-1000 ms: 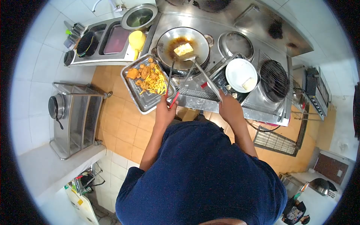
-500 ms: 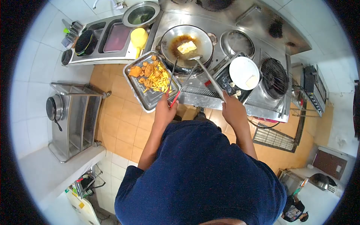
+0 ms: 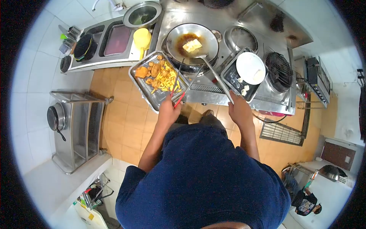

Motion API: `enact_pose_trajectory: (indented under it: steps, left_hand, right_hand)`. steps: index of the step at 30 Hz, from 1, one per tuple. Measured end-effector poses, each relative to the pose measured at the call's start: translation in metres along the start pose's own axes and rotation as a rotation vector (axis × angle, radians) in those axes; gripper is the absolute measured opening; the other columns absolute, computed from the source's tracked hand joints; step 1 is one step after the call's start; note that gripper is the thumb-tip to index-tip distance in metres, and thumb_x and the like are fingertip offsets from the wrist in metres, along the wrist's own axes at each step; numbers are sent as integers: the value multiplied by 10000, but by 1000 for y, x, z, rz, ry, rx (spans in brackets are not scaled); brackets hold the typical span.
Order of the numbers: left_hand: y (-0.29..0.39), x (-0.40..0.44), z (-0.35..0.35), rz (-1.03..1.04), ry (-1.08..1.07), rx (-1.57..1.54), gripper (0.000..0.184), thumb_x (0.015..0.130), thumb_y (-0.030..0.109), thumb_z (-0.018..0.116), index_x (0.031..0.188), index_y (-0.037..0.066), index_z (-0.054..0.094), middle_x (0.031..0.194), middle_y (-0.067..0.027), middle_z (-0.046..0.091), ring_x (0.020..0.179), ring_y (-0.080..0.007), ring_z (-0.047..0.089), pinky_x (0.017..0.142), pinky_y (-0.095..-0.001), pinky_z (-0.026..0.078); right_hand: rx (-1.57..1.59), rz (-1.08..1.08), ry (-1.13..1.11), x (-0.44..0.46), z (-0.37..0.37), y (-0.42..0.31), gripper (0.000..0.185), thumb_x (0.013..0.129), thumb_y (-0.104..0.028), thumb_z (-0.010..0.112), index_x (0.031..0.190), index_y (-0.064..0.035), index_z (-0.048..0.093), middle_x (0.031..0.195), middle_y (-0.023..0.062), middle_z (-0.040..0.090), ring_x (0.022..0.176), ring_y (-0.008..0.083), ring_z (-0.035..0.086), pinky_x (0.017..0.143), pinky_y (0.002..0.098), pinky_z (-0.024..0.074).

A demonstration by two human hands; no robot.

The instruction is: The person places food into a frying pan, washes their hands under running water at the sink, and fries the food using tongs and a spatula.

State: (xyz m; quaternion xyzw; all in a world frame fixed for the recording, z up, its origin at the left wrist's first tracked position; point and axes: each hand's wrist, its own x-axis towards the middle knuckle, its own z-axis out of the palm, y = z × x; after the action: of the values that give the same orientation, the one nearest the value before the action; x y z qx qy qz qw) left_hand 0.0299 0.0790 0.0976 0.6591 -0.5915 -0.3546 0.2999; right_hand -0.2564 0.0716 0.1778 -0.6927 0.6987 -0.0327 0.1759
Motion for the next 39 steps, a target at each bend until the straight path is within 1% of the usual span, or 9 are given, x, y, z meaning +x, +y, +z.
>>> enact_pose_trajectory:
  steps: [14,18,19,22,23,26,27,31,39]
  left_hand:
    - [39,-42,50,-37,151,-3,406,834,184,710,1080,-93,545,647,-196,612,580,-337,630,539,-425,471]
    - [41,-67,76,-83,164,12,419,835,185,709,1110,-89,551,679,-183,634,595,-319,641,551,-408,486]
    - [46,-74,78,-107,154,16,426,834,187,711,1114,-90,551,680,-183,633,593,-317,640,550,-407,485]
    - [64,-90,82,-175,178,22,441,828,193,720,1119,-92,551,682,-185,634,582,-300,633,542,-396,479]
    - [65,-96,85,-190,204,24,439,827,190,721,1120,-90,552,681,-184,634,579,-294,631,539,-391,477]
    - [67,-113,93,-228,259,-8,433,826,181,726,1123,-82,553,682,-180,635,572,-273,628,529,-377,470]
    - [67,-118,96,-235,266,-27,431,825,178,729,1124,-78,553,683,-178,636,571,-266,627,526,-372,467]
    - [56,-127,103,-190,289,-72,430,824,174,738,1131,-68,556,701,-166,637,555,-243,615,520,-356,463]
    - [53,-104,91,-98,242,-90,468,830,205,740,1172,-57,556,710,-144,635,562,-227,604,534,-346,470]
  right_hand:
    - [133,-159,-17,5,29,55,533,841,-102,580,1349,31,488,1079,296,619,1005,443,609,876,498,492]
    - [407,-290,-4,6,56,82,538,831,-87,554,1349,36,477,1186,322,583,1055,465,581,942,479,460]
    - [518,-457,138,8,66,87,568,827,-97,573,1369,14,444,1227,307,571,1083,444,577,965,464,441]
    - [669,-301,-21,6,80,99,604,827,-109,601,1392,-20,406,1189,250,583,1070,376,583,992,438,422]
    - [645,-294,-47,8,83,100,662,831,-86,613,1432,-59,337,1066,169,582,885,281,599,818,400,514]
    - [949,24,-400,-2,55,88,705,835,-60,618,1455,-70,282,964,102,550,728,188,560,574,326,511]
    - [1014,9,-390,0,65,91,743,836,-43,625,1470,-88,240,936,77,541,650,139,526,440,273,436]
    - [944,-26,-324,5,82,94,765,832,-3,626,1475,-144,235,927,77,549,666,142,535,454,291,439]
    - [913,-20,-230,-3,96,88,674,834,-4,628,1417,-119,309,882,69,566,579,114,512,443,278,404]
